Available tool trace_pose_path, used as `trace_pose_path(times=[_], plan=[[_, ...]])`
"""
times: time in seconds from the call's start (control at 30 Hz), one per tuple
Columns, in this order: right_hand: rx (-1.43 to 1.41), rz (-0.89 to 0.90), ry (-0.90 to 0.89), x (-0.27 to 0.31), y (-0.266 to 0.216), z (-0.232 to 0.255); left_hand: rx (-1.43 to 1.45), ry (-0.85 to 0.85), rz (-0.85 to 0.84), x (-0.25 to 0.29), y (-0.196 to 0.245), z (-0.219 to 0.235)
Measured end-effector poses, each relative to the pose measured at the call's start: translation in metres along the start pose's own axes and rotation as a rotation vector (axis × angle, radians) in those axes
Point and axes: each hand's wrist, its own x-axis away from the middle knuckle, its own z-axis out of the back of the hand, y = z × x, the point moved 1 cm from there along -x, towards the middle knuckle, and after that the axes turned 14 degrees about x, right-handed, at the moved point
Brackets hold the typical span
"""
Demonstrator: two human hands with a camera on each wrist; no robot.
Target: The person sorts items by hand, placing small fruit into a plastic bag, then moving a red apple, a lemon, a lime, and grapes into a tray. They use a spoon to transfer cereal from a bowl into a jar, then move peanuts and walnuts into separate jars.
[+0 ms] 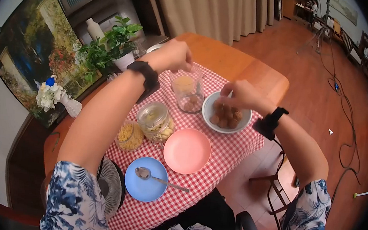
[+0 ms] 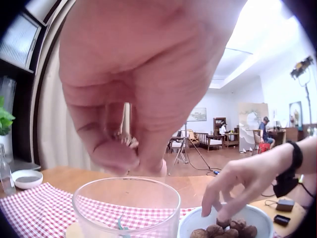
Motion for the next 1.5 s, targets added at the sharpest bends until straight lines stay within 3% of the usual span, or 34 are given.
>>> trace_pose_path(times=[0.03, 0.07, 0.13, 0.23, 0.37, 0.53, 0.6, 0.7, 0.8, 0.87, 0.93, 1.07, 1.17, 1.2, 1.27, 1.33, 1.4, 1.47, 1.5], plan=[[0.013, 0.004, 0.035, -0.003, 0.004, -0.013, -0.039, -0.125, 0.058, -0.006, -0.001, -0.002], [0.026, 0.007, 0.070, -0.006, 0.003, -0.021, -0.043, -0.119, 0.059, -0.015, -0.009, -0.004], [0.041, -0.023, 0.089, -0.003, 0.001, -0.031, 0.079, -0.448, 0.108, -0.036, -0.029, -0.018], [0.112, 0.002, 0.019, -0.005, 0.000, -0.042, -0.041, -0.710, 0.166, -0.048, -0.027, -0.028], [0.140, -0.049, 0.014, -0.007, -0.006, -0.043, 0.101, -0.845, 0.343, -0.060, -0.030, -0.041], [0.148, -0.075, -0.013, -0.011, -0.009, -0.044, 0.207, -0.871, 0.360, -0.067, -0.025, -0.051], [0.148, -0.060, -0.017, -0.012, -0.006, -0.049, 0.250, -0.969, 0.336, -0.064, -0.016, -0.052], [0.145, -0.065, 0.006, -0.011, -0.006, -0.050, 0.362, -0.996, 0.339, -0.082, -0.048, -0.067], [0.139, -0.057, -0.006, -0.011, -0.004, -0.052, 0.251, -0.870, 0.359, -0.060, -0.021, -0.057], [0.138, -0.065, -0.017, -0.010, -0.006, -0.048, 0.332, -0.898, 0.367, -0.072, -0.041, -0.067], [0.139, -0.070, -0.031, -0.009, -0.006, -0.048, 0.303, -0.933, 0.259, -0.077, -0.049, -0.070], [0.005, -0.068, 0.063, -0.005, -0.001, -0.044, 0.334, -0.943, 0.236, -0.073, -0.057, -0.067], [-0.098, -0.147, 0.093, -0.008, 0.004, -0.024, 0.334, -0.778, 0.131, -0.068, -0.055, -0.041], [-0.200, -0.218, 0.114, -0.008, 0.004, -0.015, 0.118, -0.662, 0.161, -0.051, -0.029, -0.020], [-0.328, -0.284, 0.098, -0.009, 0.001, 0.006, 0.214, -0.509, 0.233, -0.039, -0.015, 0.000], [-0.804, -0.214, 0.166, -0.016, 0.006, 0.010, 0.312, -0.433, 0.068, -0.026, -0.005, 0.015], [-0.966, -0.184, 0.126, -0.022, -0.002, 0.021, 0.383, -0.354, 0.004, 0.004, 0.026, 0.019], [-1.127, -0.147, 0.082, -0.025, -0.015, 0.028, 0.340, -0.281, -0.268, 0.017, 0.039, 0.018], [-1.222, -0.132, 0.064, -0.026, -0.021, 0.030, 0.309, -0.231, -0.321, 0.016, 0.039, 0.016]])
